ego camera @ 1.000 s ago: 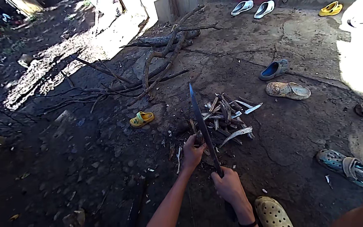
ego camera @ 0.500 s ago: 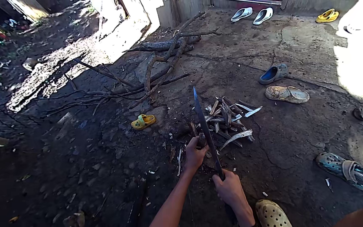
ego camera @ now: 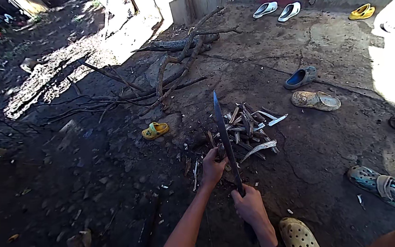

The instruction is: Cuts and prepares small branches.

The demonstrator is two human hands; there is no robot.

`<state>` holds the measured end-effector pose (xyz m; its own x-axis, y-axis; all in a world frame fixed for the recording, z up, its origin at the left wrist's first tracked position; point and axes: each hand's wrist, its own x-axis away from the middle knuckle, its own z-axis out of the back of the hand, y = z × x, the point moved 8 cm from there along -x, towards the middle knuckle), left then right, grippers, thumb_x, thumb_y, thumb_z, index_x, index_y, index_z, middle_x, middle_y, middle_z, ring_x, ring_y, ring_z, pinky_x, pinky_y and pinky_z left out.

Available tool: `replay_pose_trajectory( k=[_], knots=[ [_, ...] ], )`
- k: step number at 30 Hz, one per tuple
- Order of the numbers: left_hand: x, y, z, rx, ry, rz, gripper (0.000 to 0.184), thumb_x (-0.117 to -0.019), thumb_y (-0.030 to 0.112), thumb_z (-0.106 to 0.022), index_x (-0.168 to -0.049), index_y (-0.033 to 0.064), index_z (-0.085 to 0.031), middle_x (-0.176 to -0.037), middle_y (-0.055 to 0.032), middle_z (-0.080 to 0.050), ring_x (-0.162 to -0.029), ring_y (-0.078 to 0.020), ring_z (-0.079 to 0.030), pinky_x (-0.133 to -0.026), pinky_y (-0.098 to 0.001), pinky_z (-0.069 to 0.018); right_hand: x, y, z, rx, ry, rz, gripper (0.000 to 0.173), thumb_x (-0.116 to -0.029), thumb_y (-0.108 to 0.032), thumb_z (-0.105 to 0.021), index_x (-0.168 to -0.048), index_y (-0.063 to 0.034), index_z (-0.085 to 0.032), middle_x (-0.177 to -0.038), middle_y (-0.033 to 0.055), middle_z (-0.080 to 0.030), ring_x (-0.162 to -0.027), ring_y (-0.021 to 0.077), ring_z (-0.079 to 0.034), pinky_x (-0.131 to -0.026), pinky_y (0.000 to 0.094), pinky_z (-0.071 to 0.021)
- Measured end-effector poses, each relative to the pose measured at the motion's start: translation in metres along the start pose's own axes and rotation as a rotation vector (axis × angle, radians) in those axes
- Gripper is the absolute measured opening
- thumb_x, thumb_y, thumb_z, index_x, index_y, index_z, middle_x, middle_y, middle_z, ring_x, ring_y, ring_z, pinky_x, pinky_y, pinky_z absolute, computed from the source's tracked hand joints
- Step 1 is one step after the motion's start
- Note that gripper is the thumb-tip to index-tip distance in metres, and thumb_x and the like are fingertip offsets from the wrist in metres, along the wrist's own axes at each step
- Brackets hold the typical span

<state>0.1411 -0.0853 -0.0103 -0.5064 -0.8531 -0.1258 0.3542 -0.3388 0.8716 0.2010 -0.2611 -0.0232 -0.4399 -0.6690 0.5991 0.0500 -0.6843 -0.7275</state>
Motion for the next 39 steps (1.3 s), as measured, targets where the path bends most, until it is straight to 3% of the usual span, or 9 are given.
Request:
replay_pose_trajectory(
  k=[11, 18, 21, 24, 26, 29, 31, 35, 39],
  knots=[
    [0.0, 0.025, 0.001, -0.032, 0.142, -0.156, 0.035, -0.0848, 0.01, -0.081, -0.115, -0.0038, -0.069, -0.098, -0.0134, -0.076, -0.089, -0.0137, -0.075, -0.085, -0.0287, -0.0612, 0.003, -0.012, 0.007, 0.012, 0.15, 0.109, 0.019, -0.0973, -0.023, -0.061, -0.084, -0.0103, -0.066, -0.06, 0.0, -0.057, -0.05, 0.0112, -0.058, -0.053, 0.033, -0.0503],
    [0.004, -0.005, -0.002, 0.033, 0.024, -0.021, 0.038, -0.0874, 0.012, -0.079, -0.122, -0.0015, -0.068, -0.106, -0.0123, -0.076, -0.094, -0.0132, -0.074, -0.089, -0.0291, -0.0595, -0.011, 0.004, -0.017, 0.022, 0.127, 0.034, 0.023, -0.1009, -0.024, -0.058, -0.086, -0.0091, -0.067, -0.062, 0.0028, -0.059, -0.053, 0.0146, -0.06, -0.056, 0.0364, -0.0519],
    [0.004, 0.012, 0.012, 0.044, 0.075, -0.091, 0.036, -0.0866, 0.01, -0.08, -0.119, -0.0028, -0.07, -0.105, -0.0129, -0.076, -0.095, -0.0135, -0.074, -0.088, -0.0291, -0.06, 0.002, -0.009, -0.008, 0.058, 0.158, 0.103, 0.021, -0.0993, -0.023, -0.059, -0.087, -0.0075, -0.069, -0.063, 0.0038, -0.06, -0.054, 0.0154, -0.061, -0.057, 0.0376, -0.053],
    [-0.002, 0.037, 0.024, 0.054, 0.127, -0.185, 0.031, -0.0867, 0.009, -0.079, -0.115, -0.0028, -0.071, -0.101, -0.0126, -0.076, -0.091, -0.0124, -0.075, -0.085, -0.0282, -0.0615, 0.013, -0.023, -0.003, 0.054, 0.242, 0.215, 0.019, -0.0952, -0.019, -0.061, -0.082, -0.0069, -0.067, -0.058, 0.0014, -0.055, -0.051, 0.013, -0.056, -0.053, 0.0353, -0.0471],
    [-0.002, 0.026, 0.019, 0.041, 0.09, -0.152, 0.032, -0.0877, 0.01, -0.078, -0.117, -0.0015, -0.07, -0.101, -0.0119, -0.076, -0.091, -0.0132, -0.075, -0.085, -0.0297, -0.0614, 0.008, -0.019, -0.009, 0.051, 0.222, 0.173, 0.02, -0.0973, -0.02, -0.06, -0.082, -0.008, -0.066, -0.059, 0.0011, -0.055, -0.051, 0.0128, -0.055, -0.053, 0.0349, -0.0478],
    [0.01, -0.012, 0.007, 0.051, 0.039, -0.071, 0.043, -0.0896, 0.011, -0.078, -0.128, -0.0045, -0.065, -0.11, -0.016, -0.075, -0.099, -0.0178, -0.075, -0.092, -0.0324, -0.0597, -0.004, -0.004, -0.023, 0.13, 0.149, 0.058, 0.025, -0.1015, -0.025, -0.058, -0.089, -0.0068, -0.069, -0.069, 0.0064, -0.061, -0.063, 0.0196, -0.062, -0.063, 0.0416, -0.0501],
    [0.013, -0.013, 0.009, 0.071, 0.067, -0.03, 0.044, -0.0893, 0.01, -0.077, -0.129, -0.0051, -0.064, -0.111, -0.0169, -0.075, -0.099, -0.018, -0.074, -0.092, -0.0321, -0.0591, -0.003, -0.005, -0.021, 0.167, 0.14, 0.061, 0.025, -0.1015, -0.025, -0.059, -0.091, -0.0061, -0.071, -0.072, 0.008, -0.063, -0.069, 0.0218, -0.063, -0.066, 0.0438, -0.0494],
    [0.011, 0.017, 0.024, 0.054, 0.092, -0.136, 0.036, -0.0893, 0.01, -0.076, -0.122, -0.0032, -0.068, -0.106, -0.0141, -0.076, -0.095, -0.015, -0.074, -0.089, -0.0304, -0.0595, 0.009, -0.014, -0.013, 0.101, 0.19, 0.14, 0.022, -0.0986, -0.023, -0.06, -0.085, -0.0074, -0.068, -0.062, 0.0032, -0.058, -0.055, 0.0155, -0.059, -0.057, 0.038, -0.0502],
    [0.006, 0.029, 0.026, 0.076, 0.112, -0.168, 0.033, -0.0902, 0.009, -0.075, -0.121, -0.0019, -0.069, -0.107, -0.0133, -0.075, -0.095, -0.0138, -0.075, -0.087, -0.0298, -0.0621, 0.011, -0.021, -0.008, 0.095, 0.249, 0.209, 0.019, -0.0969, -0.019, -0.062, -0.083, -0.0074, -0.066, -0.06, 0.0009, -0.055, -0.053, 0.0125, -0.055, -0.054, 0.0349, -0.0467]
  ],
)
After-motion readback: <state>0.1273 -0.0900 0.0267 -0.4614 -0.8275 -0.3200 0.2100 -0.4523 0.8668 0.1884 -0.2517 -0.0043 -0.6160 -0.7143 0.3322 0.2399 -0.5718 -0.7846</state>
